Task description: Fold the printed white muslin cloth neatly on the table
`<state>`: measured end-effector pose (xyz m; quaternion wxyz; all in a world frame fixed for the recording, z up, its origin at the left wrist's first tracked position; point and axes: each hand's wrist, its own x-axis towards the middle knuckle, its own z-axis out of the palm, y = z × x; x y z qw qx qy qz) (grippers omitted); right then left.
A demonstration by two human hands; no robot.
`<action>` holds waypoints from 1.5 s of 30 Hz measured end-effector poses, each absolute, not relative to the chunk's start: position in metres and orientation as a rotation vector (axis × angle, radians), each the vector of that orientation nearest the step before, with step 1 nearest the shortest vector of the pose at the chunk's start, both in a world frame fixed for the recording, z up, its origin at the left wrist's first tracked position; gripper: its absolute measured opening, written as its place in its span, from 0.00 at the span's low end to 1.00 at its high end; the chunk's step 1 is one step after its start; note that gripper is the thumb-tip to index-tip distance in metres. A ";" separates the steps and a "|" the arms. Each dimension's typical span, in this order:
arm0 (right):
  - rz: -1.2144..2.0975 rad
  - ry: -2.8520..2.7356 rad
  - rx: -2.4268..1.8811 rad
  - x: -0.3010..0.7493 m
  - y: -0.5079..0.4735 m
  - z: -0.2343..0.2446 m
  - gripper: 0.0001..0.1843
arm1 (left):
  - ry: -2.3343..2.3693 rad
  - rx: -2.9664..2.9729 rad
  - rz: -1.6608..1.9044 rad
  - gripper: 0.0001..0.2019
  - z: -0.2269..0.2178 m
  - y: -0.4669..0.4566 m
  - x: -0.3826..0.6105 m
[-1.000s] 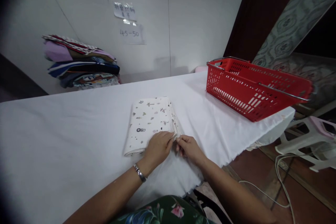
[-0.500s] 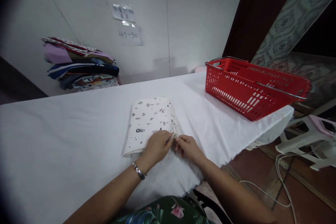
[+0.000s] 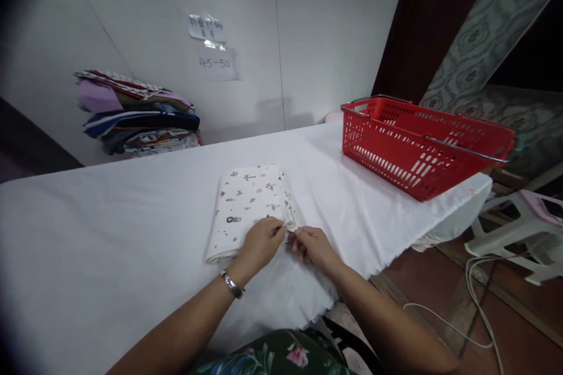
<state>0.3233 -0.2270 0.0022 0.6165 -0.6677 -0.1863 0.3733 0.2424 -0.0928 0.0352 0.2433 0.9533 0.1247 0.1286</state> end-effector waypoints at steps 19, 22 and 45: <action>0.825 -0.451 -1.520 0.325 -0.226 0.000 0.14 | 0.344 2.679 0.302 0.13 0.039 -0.098 0.244; 0.836 -0.444 -1.513 0.325 -0.227 0.001 0.14 | 0.287 2.678 0.317 0.16 0.039 -0.097 0.243; 0.828 -0.523 -1.524 0.324 -0.229 0.004 0.17 | 0.310 2.805 0.218 0.09 0.042 -0.098 0.239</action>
